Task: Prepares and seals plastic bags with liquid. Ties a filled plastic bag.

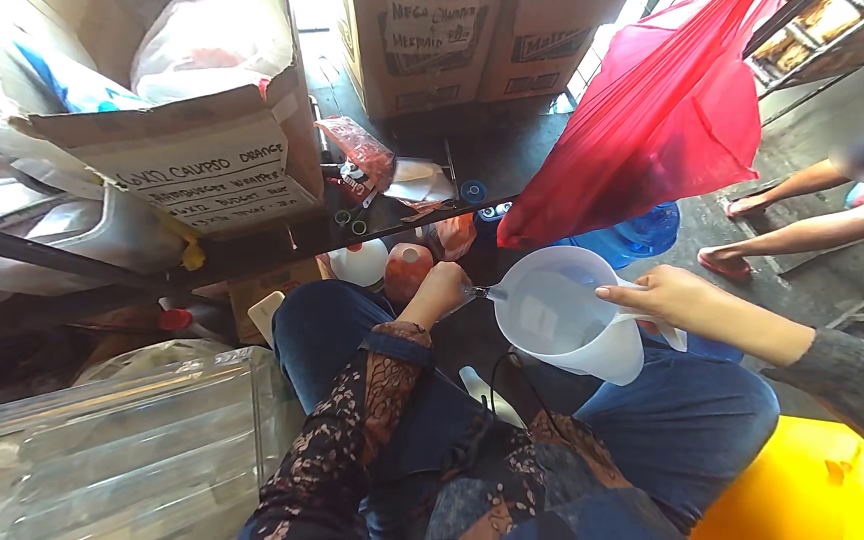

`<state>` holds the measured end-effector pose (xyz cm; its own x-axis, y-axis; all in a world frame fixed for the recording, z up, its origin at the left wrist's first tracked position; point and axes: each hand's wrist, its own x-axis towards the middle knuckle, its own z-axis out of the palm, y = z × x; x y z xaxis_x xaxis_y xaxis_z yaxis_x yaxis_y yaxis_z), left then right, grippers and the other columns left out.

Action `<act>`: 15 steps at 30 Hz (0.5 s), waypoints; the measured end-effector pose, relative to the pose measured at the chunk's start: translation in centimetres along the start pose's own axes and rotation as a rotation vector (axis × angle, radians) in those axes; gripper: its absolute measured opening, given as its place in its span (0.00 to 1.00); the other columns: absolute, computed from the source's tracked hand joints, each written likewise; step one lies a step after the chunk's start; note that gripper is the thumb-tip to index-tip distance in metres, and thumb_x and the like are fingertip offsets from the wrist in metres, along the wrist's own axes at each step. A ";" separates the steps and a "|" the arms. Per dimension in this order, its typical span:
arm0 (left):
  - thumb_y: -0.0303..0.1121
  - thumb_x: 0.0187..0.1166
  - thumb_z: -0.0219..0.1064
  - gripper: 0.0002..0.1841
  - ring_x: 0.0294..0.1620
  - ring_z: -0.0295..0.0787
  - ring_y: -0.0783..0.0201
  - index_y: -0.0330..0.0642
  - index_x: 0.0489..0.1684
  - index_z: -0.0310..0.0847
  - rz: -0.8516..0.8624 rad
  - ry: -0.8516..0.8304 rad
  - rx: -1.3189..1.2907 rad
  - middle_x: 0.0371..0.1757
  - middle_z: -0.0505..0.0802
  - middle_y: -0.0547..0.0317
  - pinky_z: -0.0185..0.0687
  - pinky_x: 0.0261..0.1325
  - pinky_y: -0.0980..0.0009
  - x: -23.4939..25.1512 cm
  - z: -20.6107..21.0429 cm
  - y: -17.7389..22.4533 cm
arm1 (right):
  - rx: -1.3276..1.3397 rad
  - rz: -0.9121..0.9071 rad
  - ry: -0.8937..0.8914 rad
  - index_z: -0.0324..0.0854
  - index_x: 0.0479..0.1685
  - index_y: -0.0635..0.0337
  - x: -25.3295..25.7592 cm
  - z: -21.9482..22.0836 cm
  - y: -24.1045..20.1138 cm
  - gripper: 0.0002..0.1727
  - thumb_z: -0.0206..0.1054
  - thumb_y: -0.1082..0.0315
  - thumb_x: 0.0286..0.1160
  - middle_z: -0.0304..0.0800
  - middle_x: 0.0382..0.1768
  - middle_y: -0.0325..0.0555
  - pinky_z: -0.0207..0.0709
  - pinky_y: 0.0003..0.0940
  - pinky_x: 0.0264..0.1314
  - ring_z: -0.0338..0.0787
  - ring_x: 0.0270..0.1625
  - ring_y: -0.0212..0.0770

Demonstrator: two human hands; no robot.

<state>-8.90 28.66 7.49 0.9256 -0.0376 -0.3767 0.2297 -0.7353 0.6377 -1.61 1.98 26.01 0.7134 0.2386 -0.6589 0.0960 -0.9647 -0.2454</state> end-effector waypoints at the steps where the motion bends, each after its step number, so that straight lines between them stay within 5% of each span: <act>1: 0.21 0.70 0.70 0.14 0.62 0.89 0.41 0.36 0.53 0.92 0.001 0.002 0.000 0.54 0.94 0.39 0.79 0.67 0.41 0.0 0.0 0.0 | 0.001 -0.002 0.001 0.80 0.19 0.58 0.0 0.0 0.0 0.30 0.61 0.44 0.86 0.77 0.12 0.35 0.69 0.30 0.25 0.74 0.16 0.28; 15: 0.20 0.69 0.70 0.14 0.62 0.89 0.41 0.36 0.52 0.93 0.029 -0.007 0.007 0.53 0.94 0.39 0.78 0.68 0.42 0.1 0.1 -0.1 | 0.010 0.013 0.004 0.80 0.20 0.57 -0.2 0.1 -0.2 0.29 0.61 0.44 0.86 0.78 0.13 0.34 0.70 0.30 0.26 0.75 0.16 0.28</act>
<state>-8.83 28.64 7.31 0.9298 -0.0636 -0.3624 0.2005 -0.7384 0.6439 -1.81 2.15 26.13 0.7174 0.2253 -0.6592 0.0795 -0.9666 -0.2438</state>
